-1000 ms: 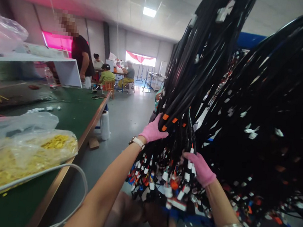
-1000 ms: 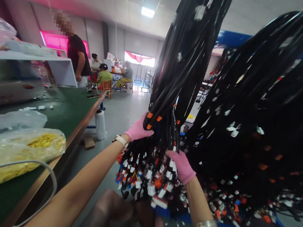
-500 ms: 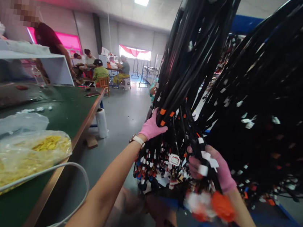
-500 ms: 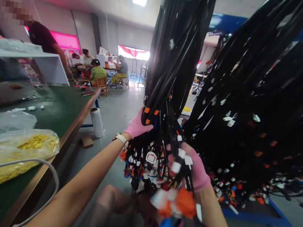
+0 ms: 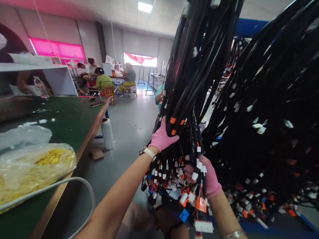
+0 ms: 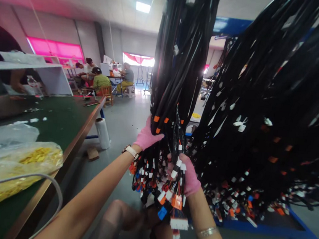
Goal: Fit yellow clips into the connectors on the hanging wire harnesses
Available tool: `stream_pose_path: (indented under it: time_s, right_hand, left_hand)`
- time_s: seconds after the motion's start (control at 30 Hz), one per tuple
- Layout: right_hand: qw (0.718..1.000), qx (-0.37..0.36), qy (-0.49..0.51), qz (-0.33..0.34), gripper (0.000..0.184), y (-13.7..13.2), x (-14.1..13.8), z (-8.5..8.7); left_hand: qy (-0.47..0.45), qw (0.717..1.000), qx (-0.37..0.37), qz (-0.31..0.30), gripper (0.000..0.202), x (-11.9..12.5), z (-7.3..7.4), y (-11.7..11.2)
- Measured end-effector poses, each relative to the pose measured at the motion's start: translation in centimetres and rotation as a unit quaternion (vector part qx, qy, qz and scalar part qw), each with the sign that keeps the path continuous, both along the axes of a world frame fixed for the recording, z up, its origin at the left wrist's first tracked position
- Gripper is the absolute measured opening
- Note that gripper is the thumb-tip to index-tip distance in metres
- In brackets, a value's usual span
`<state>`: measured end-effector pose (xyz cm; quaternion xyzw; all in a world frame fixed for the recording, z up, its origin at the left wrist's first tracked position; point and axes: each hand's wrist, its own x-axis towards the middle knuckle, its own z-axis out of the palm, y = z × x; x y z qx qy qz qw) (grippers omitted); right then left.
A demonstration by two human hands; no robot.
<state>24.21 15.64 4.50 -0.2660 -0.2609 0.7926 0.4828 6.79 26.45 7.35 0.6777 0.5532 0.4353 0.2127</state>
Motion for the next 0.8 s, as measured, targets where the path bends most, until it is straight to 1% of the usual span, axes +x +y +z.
stream_pose_path:
  time_s: [0.1,0.2,0.27,0.3,0.37,0.43,0.47,0.5,0.53,0.57,0.63,0.67,0.73,0.8]
  right_hand:
    - [0.999,-0.002,0.034,0.004,0.034,0.0,-0.8,-0.4]
    - [0.999,-0.006,0.053,-0.006,0.034,0.0,-1.6,-0.8]
    - [0.998,-0.005,0.056,-0.025,0.035,-0.1,-2.1,-1.0]
    - [0.998,-0.003,0.053,-0.038,0.036,-0.1,-2.3,-1.1]
    - [0.997,-0.008,0.042,-0.062,0.036,-0.1,-2.7,-1.3]
    - [0.996,-0.018,0.028,-0.083,0.034,-0.1,-3.0,-1.4]
    - [0.995,-0.021,0.02,-0.092,0.033,-0.1,-3.2,-1.5]
    - [0.995,-0.02,0.013,-0.101,0.031,-0.2,-3.3,-1.5]
    - [0.994,-0.014,0.009,-0.107,0.029,-0.3,-3.5,-1.5]
    - [0.994,-0.004,0.006,-0.112,0.028,-0.5,-3.7,-1.6]
    - [0.993,0.018,-0.002,-0.12,0.026,-1.0,-4.0,-1.6]
    - [0.992,0.029,-0.011,-0.122,0.026,-1.3,-4.1,-1.6]
    - [0.99,0.051,-0.047,-0.119,0.034,-2.1,-4.4,-1.4]
    - [0.988,0.078,-0.082,-0.105,0.048,-2.8,-4.6,-1.3]
  left_hand:
    - [-0.035,0.999,-0.005,0.002,0.106,0.6,-0.3,-0.2]
    - [-0.075,0.997,-0.004,-0.008,0.108,1.0,-0.4,-0.7]
    - [-0.106,0.994,0.01,-0.01,0.11,1.0,-0.4,-1.6]
    - [-0.126,0.992,0.023,-0.004,0.107,1.0,-0.5,-2.3]
    - [-0.179,0.982,0.058,0.024,0.093,0.7,-0.8,-4.2]
    - [-0.235,0.967,0.085,0.043,0.068,0.2,-1.5,-6.7]
    - [-0.254,0.963,0.081,0.032,0.056,-0.1,-1.9,-8.0]
    - [-0.258,0.964,0.061,-0.002,0.043,-0.4,-2.4,-9.4]
    - [-0.246,0.968,0.026,-0.052,0.034,-0.8,-2.8,-10.6]
    - [-0.225,0.968,-0.017,-0.106,0.029,-1.3,-3.3,-11.8]
    - [-0.178,0.958,-0.103,-0.199,0.027,-2.2,-4.1,-13.5]
    - [-0.166,0.951,-0.132,-0.226,0.027,-2.7,-4.4,-14.1]
    - [-0.175,0.936,-0.162,-0.258,0.025,-3.7,-4.8,-14.6]
    - [-0.221,0.917,-0.184,-0.277,0.027,-4.6,-5.1,-14.8]
